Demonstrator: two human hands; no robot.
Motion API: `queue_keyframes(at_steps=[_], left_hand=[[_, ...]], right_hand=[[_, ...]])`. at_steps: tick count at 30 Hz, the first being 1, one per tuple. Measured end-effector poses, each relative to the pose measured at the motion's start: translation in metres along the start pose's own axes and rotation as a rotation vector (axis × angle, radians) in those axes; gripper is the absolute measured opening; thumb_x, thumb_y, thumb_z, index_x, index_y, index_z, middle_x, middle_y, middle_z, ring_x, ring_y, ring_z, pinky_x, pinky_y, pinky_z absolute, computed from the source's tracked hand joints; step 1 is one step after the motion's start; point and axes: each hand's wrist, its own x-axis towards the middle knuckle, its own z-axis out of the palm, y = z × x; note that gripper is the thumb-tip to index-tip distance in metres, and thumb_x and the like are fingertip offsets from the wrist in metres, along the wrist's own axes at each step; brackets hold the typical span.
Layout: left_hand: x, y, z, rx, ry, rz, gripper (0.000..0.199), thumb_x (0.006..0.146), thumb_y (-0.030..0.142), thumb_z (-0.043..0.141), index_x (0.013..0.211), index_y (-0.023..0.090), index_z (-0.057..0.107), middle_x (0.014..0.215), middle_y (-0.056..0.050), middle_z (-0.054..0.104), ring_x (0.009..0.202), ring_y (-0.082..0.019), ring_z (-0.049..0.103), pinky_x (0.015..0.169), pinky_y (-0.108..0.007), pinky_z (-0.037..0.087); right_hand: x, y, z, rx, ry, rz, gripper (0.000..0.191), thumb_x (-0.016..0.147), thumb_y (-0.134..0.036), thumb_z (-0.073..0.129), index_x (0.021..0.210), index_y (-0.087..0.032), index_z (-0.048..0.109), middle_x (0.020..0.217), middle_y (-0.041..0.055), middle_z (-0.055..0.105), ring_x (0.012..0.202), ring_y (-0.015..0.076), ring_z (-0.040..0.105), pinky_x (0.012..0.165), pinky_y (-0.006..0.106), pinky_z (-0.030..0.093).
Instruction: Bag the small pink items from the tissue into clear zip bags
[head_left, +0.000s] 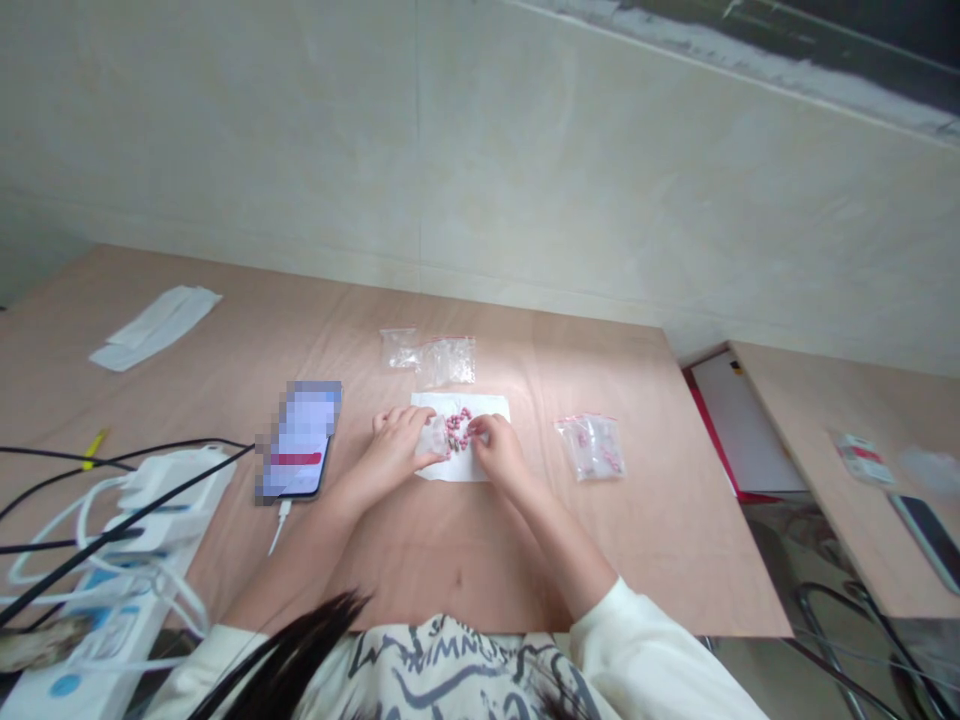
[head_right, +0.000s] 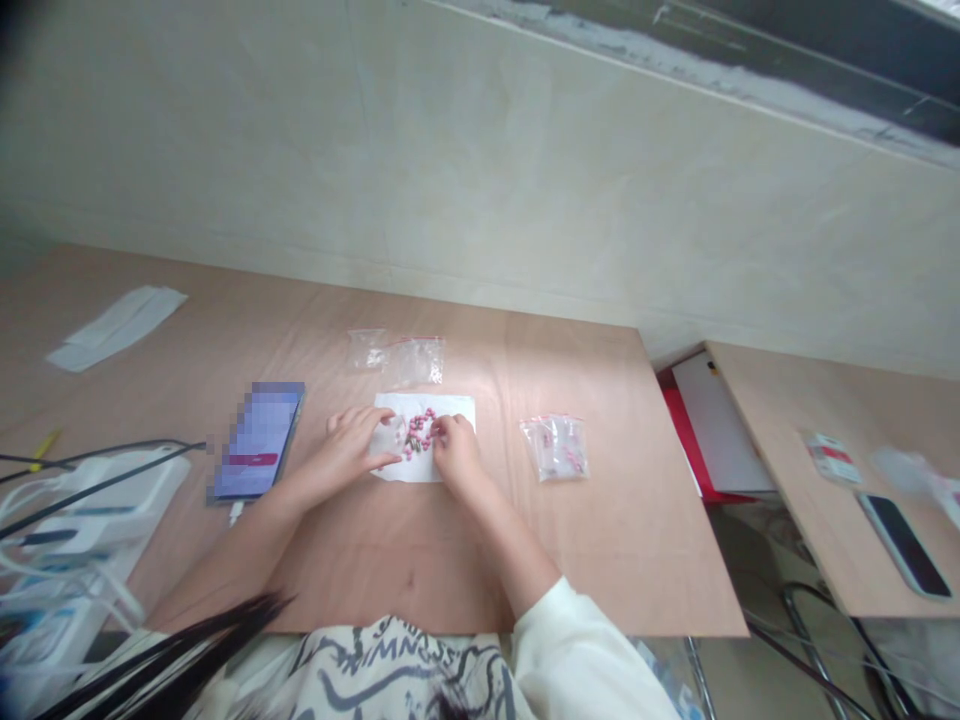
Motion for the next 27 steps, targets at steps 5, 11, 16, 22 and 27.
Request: queue_keyframes(at_steps=[5, 11, 16, 22, 27], left_hand=[[-0.004, -0.001, 0.001, -0.014, -0.024, 0.019, 0.047, 0.065, 0.039, 0.065, 0.103, 0.019, 0.045, 0.106, -0.007, 0.057, 0.1, -0.024, 0.047, 0.081, -0.035, 0.026], [-0.002, 0.008, -0.001, -0.041, -0.066, 0.006, 0.043, 0.068, 0.038, 0.062, 0.102, 0.019, 0.045, 0.108, -0.008, 0.056, 0.101, -0.025, 0.047, 0.082, -0.036, 0.026], [-0.003, 0.005, -0.001, -0.038, -0.053, -0.011, 0.045, 0.066, 0.039, 0.063, 0.102, 0.019, 0.046, 0.107, -0.008, 0.057, 0.1, -0.026, 0.048, 0.082, -0.037, 0.027], [-0.004, -0.002, 0.001, -0.027, -0.044, -0.018, 0.047, 0.065, 0.04, 0.064, 0.104, 0.02, 0.046, 0.105, -0.008, 0.057, 0.1, -0.027, 0.048, 0.081, -0.037, 0.028], [-0.001, 0.006, -0.001, -0.036, -0.07, -0.023, 0.042, 0.067, 0.037, 0.063, 0.101, 0.019, 0.046, 0.108, -0.008, 0.057, 0.101, -0.026, 0.048, 0.082, -0.038, 0.027]], right_hand=[[0.0, 0.006, -0.001, 0.001, -0.007, -0.018, 0.011, 0.069, -0.008, 0.051, 0.07, -0.017, 0.057, 0.074, 0.003, 0.053, 0.072, 0.0149, 0.051, 0.069, 0.027, 0.041], [-0.005, -0.018, -0.003, 0.153, 0.014, -0.098, 0.007, 0.073, -0.021, 0.055, 0.078, -0.019, 0.058, 0.076, 0.0022, 0.059, 0.073, 0.0146, 0.053, 0.071, 0.028, 0.041], [0.002, -0.006, 0.006, 0.007, 0.059, 0.008, 0.006, 0.072, -0.017, 0.053, 0.076, -0.017, 0.057, 0.075, 0.0045, 0.058, 0.075, 0.0167, 0.052, 0.072, 0.03, 0.04], [0.012, 0.002, 0.008, -0.026, -0.024, 0.016, 0.008, 0.068, -0.01, 0.055, 0.066, -0.018, 0.058, 0.074, 0.0039, 0.057, 0.077, 0.0165, 0.053, 0.073, 0.029, 0.04], [0.006, -0.015, 0.001, 0.113, 0.004, -0.046, 0.003, 0.07, -0.016, 0.055, 0.068, -0.018, 0.057, 0.074, 0.0033, 0.059, 0.075, 0.0155, 0.054, 0.072, 0.029, 0.04]])
